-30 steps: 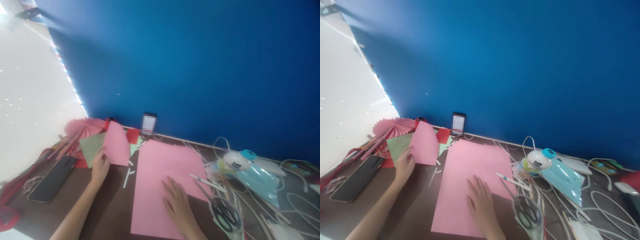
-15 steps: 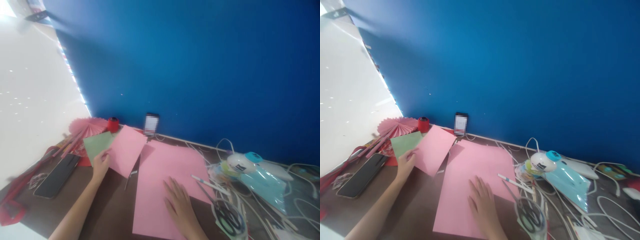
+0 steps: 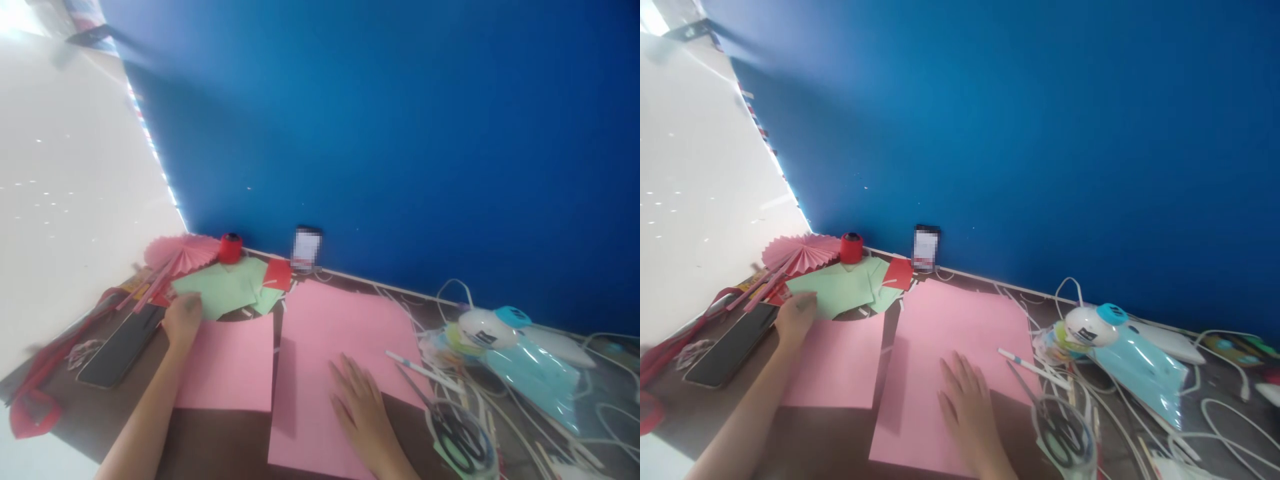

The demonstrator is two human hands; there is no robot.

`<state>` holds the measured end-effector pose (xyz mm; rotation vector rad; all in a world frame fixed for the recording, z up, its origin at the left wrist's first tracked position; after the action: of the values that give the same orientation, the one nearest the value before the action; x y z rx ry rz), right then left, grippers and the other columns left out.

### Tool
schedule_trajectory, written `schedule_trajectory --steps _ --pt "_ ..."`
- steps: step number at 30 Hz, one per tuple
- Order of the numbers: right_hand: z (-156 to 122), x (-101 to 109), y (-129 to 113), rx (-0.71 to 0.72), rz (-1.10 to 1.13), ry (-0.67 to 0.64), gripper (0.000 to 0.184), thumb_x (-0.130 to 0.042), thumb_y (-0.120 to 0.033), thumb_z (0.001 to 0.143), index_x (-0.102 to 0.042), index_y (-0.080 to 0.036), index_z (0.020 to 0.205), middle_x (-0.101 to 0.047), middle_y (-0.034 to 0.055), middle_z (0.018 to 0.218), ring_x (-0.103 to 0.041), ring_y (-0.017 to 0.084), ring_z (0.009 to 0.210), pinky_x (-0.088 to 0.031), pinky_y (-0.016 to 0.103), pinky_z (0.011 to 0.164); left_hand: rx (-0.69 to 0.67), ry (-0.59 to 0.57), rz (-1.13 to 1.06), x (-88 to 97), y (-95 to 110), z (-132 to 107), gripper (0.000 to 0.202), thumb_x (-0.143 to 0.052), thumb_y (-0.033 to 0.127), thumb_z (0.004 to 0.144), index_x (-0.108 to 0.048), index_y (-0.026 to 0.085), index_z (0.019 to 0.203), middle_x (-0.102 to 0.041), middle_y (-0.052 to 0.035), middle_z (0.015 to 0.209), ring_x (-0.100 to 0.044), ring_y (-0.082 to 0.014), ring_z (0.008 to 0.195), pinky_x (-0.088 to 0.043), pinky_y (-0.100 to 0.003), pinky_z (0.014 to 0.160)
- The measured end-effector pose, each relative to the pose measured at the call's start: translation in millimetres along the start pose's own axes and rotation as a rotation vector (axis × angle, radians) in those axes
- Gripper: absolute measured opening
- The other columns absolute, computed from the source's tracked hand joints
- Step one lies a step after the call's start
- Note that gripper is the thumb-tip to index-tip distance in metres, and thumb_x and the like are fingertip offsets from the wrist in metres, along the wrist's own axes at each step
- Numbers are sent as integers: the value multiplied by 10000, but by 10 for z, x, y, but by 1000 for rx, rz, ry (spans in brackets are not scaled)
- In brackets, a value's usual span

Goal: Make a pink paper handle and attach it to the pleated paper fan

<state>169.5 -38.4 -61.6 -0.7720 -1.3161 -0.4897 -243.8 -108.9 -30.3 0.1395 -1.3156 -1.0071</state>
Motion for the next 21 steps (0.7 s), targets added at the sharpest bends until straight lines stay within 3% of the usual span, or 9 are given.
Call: schedule_trajectory --steps 3,7,10,12,14,16,18,21 --pt "-1 8 -8 -2 -7 -5 484 -312 -391 899 -312 -280 1371 -267 21 1456 -216 233 1337 -183 489 1081 -77 96 65 21 70 -30 265 -481 224 774 -661 181 964 -640 -121 977 -576 -306 924 -414 -457 799" --pt "-3 16 -19 1 -11 -10 484 -307 -384 900 -310 -276 1371 -263 24 1457 -214 228 1338 -174 489 1084 -373 294 -21 105 256 -136 323 -417 118 790 -620 150 1040 -587 -131 1155 -509 -272 1103 -335 -455 955" --pt "-2 11 -19 -2 -9 -19 483 -306 -378 900 -308 -276 1372 -266 25 1457 -211 228 1339 -173 491 1083 -619 285 -93 142 403 -216 296 -364 85 804 -616 140 949 -551 -110 1228 -487 -233 1153 -327 -418 1000" --pt "0 12 -18 -6 -9 -18 487 -314 -377 898 -306 -274 1373 -265 27 1457 -207 229 1340 -171 492 1083 -708 255 -89 166 524 -281 255 -365 92 812 -608 143 871 -541 -105 1244 -477 -225 1172 -309 -411 1027" --pt "1 17 -19 -7 -13 -12 490 -322 -370 895 -308 -269 1373 -266 33 1456 -211 233 1338 -172 494 1082 -763 187 -42 158 683 -393 187 -413 150 818 -598 149 844 -492 -110 1299 -409 -247 1234 -248 -437 1064" --pt "3 20 -23 -2 -14 -8 486 -322 -359 894 -313 -266 1372 -270 37 1454 -214 236 1337 -177 497 1080 -838 26 59 74 854 -587 199 -477 280 811 -596 137 883 -354 -127 1402 -216 -321 1326 -125 -523 1080" --pt "3 20 -25 5 -15 -6 483 -318 -347 896 -314 -267 1372 -272 37 1453 -212 238 1337 -184 501 1077 -966 -227 155 -72 975 -876 363 -494 421 794 -586 124 982 -212 -121 1463 -60 -374 1345 -18 -599 1050" --pt "1 13 -25 14 -22 -10 483 -316 -341 897 -309 -264 1373 -267 38 1455 -208 236 1339 -200 502 1072 -1086 -436 214 -214 982 -1259 707 -445 627 747 -463 108 1226 -140 -140 1477 -48 -370 1347 78 -618 1023"
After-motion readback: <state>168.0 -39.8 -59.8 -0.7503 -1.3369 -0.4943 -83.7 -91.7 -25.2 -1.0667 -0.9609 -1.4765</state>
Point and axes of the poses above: each hand's wrist, its own z-axis towards the middle knuckle, its own x-axis out of the back of the hand, y = z × x, the point moved 5 cm from there along z, towards the middle knuckle
